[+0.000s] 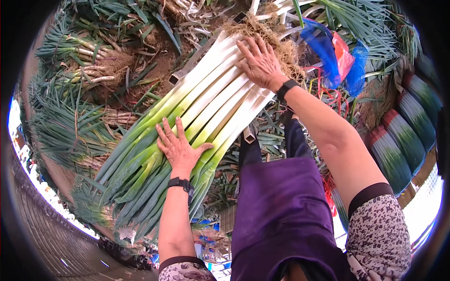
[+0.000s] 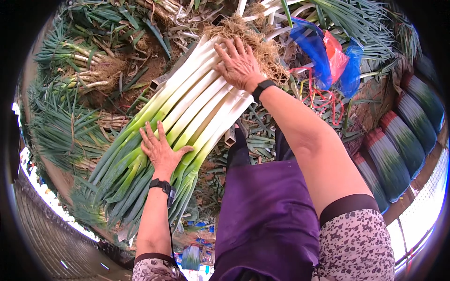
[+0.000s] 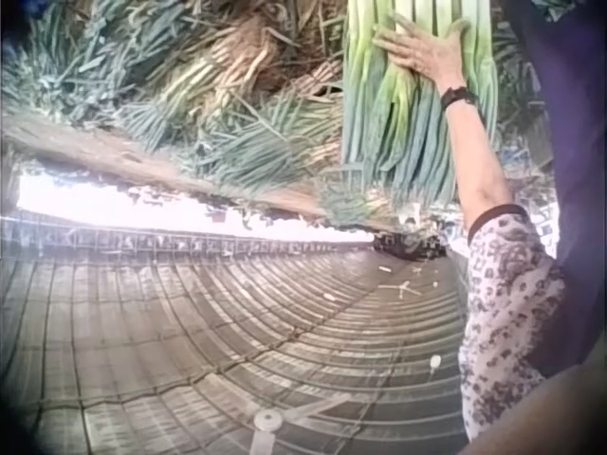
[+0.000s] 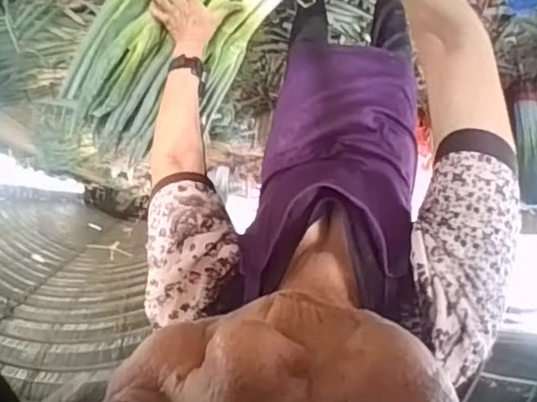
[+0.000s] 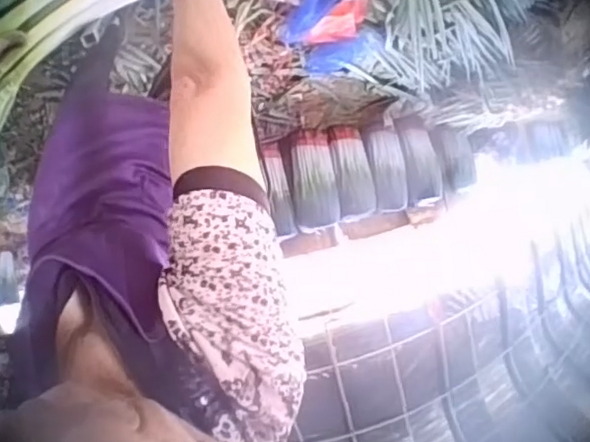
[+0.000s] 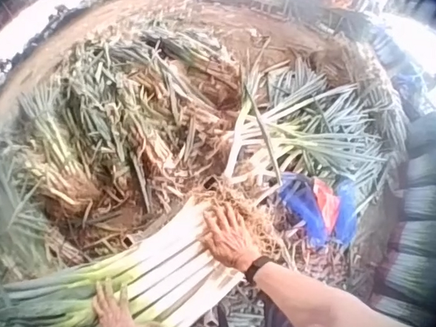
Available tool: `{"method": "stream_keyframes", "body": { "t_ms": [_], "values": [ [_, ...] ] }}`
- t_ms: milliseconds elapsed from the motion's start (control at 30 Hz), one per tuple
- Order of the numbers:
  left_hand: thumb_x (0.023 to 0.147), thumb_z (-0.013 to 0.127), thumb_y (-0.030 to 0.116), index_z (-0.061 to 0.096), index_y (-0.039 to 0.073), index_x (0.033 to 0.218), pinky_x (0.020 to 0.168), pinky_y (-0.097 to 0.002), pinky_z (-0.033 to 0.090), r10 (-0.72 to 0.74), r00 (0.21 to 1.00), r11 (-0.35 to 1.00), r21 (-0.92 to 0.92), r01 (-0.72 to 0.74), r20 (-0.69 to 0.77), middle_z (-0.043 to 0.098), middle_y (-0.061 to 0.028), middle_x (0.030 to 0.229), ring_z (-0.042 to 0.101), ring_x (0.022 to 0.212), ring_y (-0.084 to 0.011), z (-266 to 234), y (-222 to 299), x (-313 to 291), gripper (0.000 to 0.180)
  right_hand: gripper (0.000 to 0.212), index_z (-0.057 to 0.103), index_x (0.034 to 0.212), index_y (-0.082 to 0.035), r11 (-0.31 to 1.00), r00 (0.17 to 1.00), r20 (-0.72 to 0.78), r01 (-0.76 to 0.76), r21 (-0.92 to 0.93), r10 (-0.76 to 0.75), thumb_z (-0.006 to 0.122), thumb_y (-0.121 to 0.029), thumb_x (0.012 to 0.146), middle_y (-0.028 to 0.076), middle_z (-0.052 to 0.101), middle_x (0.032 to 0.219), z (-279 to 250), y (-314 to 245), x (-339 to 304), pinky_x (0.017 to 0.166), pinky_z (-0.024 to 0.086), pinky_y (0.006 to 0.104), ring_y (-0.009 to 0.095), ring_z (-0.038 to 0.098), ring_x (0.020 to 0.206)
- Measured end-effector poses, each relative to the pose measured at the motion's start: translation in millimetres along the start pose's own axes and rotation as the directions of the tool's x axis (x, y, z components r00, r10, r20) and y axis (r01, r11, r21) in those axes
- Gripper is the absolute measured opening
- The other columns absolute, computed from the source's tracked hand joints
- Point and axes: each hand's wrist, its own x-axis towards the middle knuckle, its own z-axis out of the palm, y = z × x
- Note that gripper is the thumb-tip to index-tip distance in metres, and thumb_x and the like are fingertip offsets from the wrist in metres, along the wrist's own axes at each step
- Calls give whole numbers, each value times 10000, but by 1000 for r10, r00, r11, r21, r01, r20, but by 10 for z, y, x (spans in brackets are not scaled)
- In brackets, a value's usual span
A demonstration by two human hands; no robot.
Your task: The recorder is sorting, cleaning, bundling, and bagging leeks in an agricultural processing warehouse.
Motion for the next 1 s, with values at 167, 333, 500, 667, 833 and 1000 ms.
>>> {"method": "stream_keyframes", "body": {
  "t_ms": [167,333,500,667,833,1000],
  "values": [
    [536,557,852,156,113,1483,1048,-610,146,-3,999,1000,1,3,-33,101,-217,1518,54,1396,-430,26,-67,-65,1267,621,403,1369,-103,991,997,-81,9,136,3,602,-392,857,190,329,1422,-324,-97,-426,1074,246,516,441,237,1341],
    [534,571,846,164,111,1480,1048,-616,149,13,999,1000,-13,-13,-30,105,-216,1514,61,1392,-436,42,22,-16,1265,655,386,1341,-26,966,993,55,-118,228,108,684,-222,791,224,343,1389,-363,-26,-1392,1042,320,489,443,328,1281],
    [542,591,833,152,114,1483,1041,-626,157,-8,1000,1000,4,9,-7,104,-207,1517,63,1391,-438,36,15,-9,1263,545,482,1167,-2,813,902,194,-431,391,385,703,-320,783,211,563,1044,-341,-176,-1414,809,472,420,370,562,969],
    [564,606,815,162,121,1484,1048,-619,145,1,1000,1000,-12,-1,-2,93,-203,1522,45,1399,-428,-38,88,35,1235,110,577,921,-72,741,927,112,-355,570,359,577,-140,835,164,607,793,-178,-24,-1220,586,463,440,382,580,682],
    [585,561,841,133,123,1491,1056,-588,149,-41,995,999,30,38,90,78,-198,1527,15,1405,-419,-93,63,2,1233,201,650,838,-29,573,616,335,-787,229,713,563,-210,839,161,641,752,-462,535,-2349,595,496,416,331,626,686],
    [579,582,832,103,119,1497,1061,-580,138,-85,987,995,69,76,133,51,-219,1530,0,1405,-421,-69,-93,-98,1257,353,650,1086,-48,618,389,647,-769,-164,655,542,-315,881,237,619,924,-1033,453,-2664,754,495,473,404,614,874]
  ]
}}
